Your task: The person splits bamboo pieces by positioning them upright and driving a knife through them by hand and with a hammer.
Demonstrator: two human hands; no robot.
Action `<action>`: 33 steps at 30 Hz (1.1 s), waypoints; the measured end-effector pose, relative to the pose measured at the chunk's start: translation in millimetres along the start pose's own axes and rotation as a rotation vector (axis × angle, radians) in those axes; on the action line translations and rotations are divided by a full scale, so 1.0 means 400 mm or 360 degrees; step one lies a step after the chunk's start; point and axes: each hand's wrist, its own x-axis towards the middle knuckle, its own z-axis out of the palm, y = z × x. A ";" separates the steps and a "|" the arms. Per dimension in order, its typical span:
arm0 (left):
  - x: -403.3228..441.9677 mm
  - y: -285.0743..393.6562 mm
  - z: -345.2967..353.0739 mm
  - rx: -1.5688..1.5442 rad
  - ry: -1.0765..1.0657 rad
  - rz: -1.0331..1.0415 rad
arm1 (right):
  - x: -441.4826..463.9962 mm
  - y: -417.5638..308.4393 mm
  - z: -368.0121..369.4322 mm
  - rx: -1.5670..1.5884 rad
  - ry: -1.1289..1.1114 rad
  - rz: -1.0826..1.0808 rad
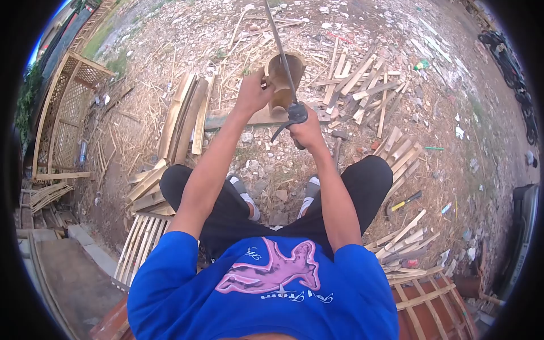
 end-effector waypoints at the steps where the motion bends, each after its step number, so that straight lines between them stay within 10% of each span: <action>1: -0.003 0.004 -0.004 -0.0016 0.0007 0.0017 | 0.009 0.005 -0.016 -0.0025 -0.0040 -0.0032; 15: -0.029 0.002 -0.069 -0.0184 -0.0192 0.0059 | 0.062 -0.040 -0.163 -0.0162 -0.0530 0.0131; 24: 0.007 -0.002 0.005 0.0083 -0.0005 -0.0053 | -0.003 0.015 0.078 0.0060 0.0264 -0.0101; 33: 0.115 0.234 -0.206 0.0275 0.0008 0.0184 | -0.023 -0.278 0.110 0.0011 0.0202 -0.0416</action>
